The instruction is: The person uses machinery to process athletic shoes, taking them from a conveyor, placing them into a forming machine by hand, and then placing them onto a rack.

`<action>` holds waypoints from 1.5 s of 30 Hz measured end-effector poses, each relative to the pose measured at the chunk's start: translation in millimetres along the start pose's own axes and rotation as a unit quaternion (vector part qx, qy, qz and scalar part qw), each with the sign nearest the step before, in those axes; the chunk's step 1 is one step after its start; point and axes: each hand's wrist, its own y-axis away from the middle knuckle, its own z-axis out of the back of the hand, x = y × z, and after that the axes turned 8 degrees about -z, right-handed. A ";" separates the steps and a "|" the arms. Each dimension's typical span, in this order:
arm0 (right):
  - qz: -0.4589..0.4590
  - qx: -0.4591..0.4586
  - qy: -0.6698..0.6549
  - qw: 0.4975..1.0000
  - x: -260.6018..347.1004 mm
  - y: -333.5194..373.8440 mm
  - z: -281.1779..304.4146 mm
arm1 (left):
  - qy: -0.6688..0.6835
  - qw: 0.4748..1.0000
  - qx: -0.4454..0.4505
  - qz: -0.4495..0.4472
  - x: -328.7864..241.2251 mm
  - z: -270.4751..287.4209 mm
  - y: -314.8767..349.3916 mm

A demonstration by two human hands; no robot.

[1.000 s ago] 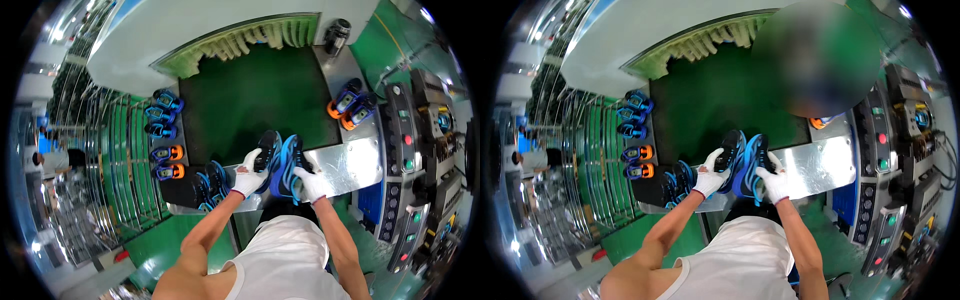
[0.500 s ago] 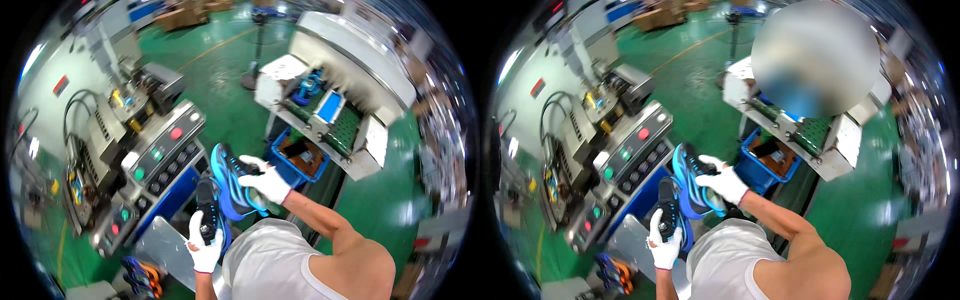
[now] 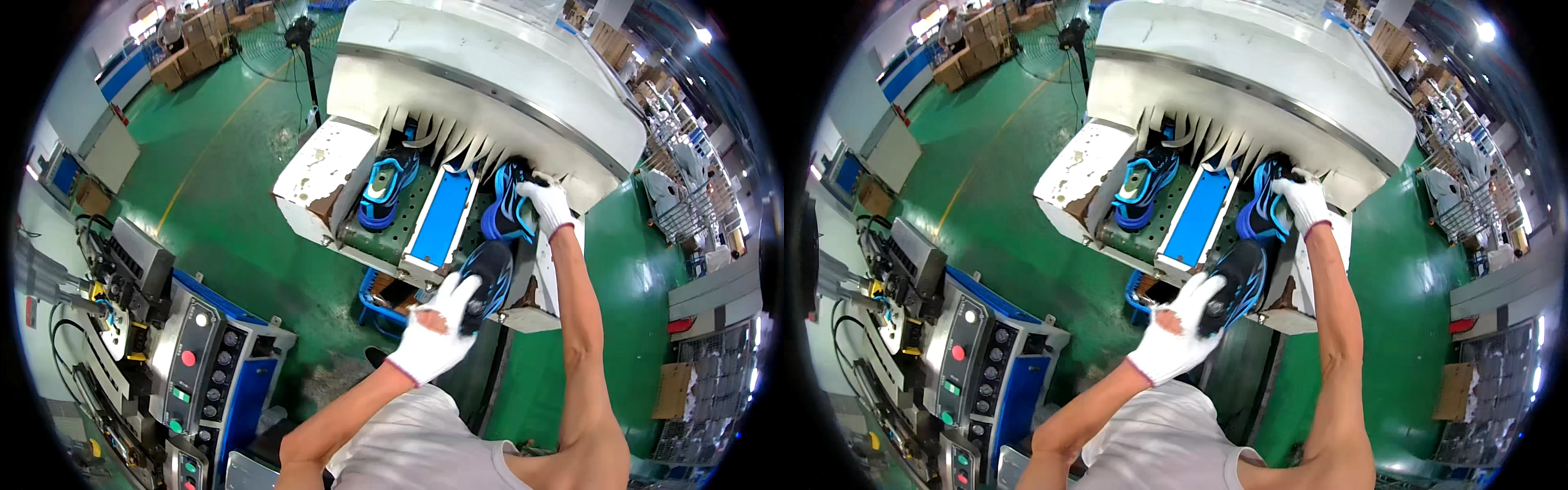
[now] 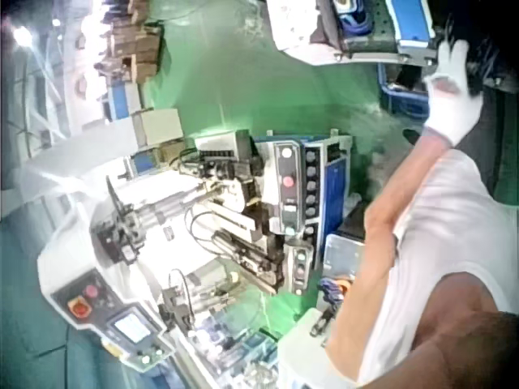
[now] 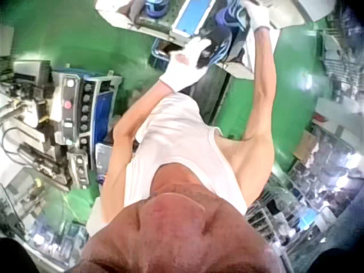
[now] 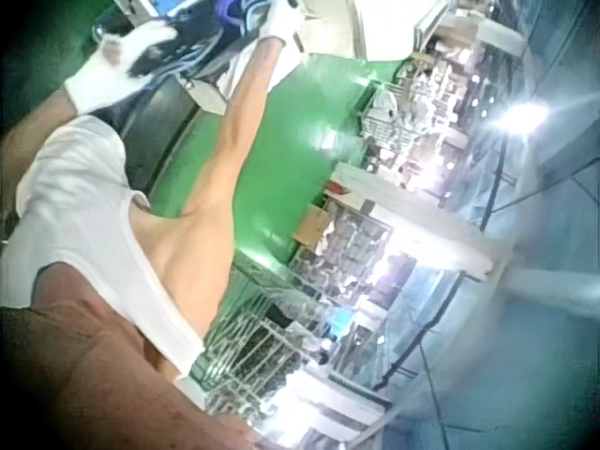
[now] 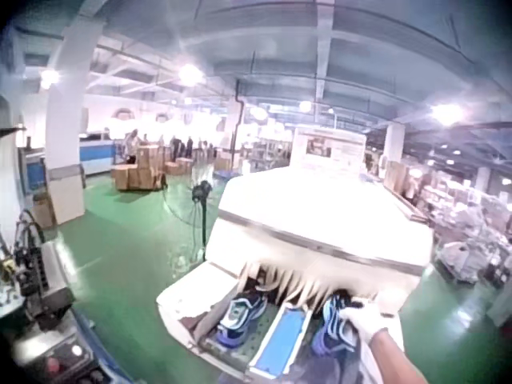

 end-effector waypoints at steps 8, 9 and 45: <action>0.139 -0.067 0.453 0.878 -22.5 -196.6 -64.1 | -0.125 0.984 0.114 0.052 49.1 -90.7 -169.4; 0.148 -0.051 0.454 0.877 -16.2 -210.3 -63.9 | -0.165 0.984 0.054 0.037 56.8 -104.3 -173.7; 0.371 0.695 0.430 0.441 -131.1 623.7 -409.0 | -0.260 0.083 -0.581 0.767 -87.5 -178.5 974.0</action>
